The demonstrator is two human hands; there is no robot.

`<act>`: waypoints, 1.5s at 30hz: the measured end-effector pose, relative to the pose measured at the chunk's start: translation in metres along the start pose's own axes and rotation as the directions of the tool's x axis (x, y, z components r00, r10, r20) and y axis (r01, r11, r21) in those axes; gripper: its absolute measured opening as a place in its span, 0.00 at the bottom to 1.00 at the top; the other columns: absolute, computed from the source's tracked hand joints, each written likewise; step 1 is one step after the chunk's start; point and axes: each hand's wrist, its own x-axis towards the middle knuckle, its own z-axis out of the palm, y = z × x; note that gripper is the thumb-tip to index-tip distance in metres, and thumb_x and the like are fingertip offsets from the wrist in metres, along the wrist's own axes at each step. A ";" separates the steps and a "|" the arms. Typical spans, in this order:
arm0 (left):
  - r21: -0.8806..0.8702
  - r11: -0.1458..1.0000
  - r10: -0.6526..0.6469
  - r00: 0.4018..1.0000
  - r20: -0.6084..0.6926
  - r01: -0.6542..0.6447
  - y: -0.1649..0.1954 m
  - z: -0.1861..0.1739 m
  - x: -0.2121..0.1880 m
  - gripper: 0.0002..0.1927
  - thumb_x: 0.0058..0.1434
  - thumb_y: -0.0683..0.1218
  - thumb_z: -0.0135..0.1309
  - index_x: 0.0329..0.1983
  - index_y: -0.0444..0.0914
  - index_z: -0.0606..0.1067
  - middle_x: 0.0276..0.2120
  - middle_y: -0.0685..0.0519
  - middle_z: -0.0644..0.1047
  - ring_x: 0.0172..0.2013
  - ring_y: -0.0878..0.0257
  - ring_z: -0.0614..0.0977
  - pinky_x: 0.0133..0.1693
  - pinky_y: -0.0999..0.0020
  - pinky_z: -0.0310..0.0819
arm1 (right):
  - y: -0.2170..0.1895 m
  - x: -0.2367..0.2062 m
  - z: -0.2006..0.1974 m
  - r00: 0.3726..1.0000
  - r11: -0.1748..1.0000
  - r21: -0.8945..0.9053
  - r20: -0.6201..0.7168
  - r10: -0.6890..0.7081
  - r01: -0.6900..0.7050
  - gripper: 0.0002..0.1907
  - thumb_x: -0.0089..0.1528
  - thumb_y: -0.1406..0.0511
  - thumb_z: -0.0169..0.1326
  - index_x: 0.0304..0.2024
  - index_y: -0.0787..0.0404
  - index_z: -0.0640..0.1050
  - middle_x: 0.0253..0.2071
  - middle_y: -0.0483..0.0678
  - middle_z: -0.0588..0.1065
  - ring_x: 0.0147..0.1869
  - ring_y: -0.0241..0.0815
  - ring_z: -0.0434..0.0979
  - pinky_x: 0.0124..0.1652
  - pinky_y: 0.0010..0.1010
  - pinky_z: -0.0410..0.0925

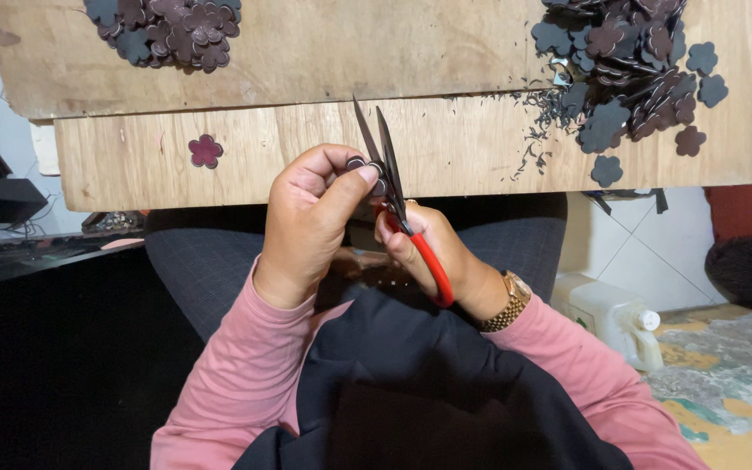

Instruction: The person sits at a wooden workbench and trims the edges of small flower-shaped dark pieces with red-handled scissors, one piece at a time, rotating each piece in hand to cut cleanly around the petals, then sets the trimmed piece on a pile and picks up the next untrimmed piece.

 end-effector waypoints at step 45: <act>0.052 0.996 0.070 0.995 -0.075 -0.066 0.005 0.002 0.001 0.06 0.70 0.42 0.56 0.46 0.34 0.75 0.38 0.53 0.80 0.36 0.70 0.81 0.32 0.79 0.68 | 0.017 -0.007 -0.011 1.000 0.993 -0.119 -0.018 0.024 -0.026 0.25 0.69 0.45 0.51 0.36 0.59 0.69 0.27 0.37 0.65 0.31 0.27 0.63 0.31 0.20 0.62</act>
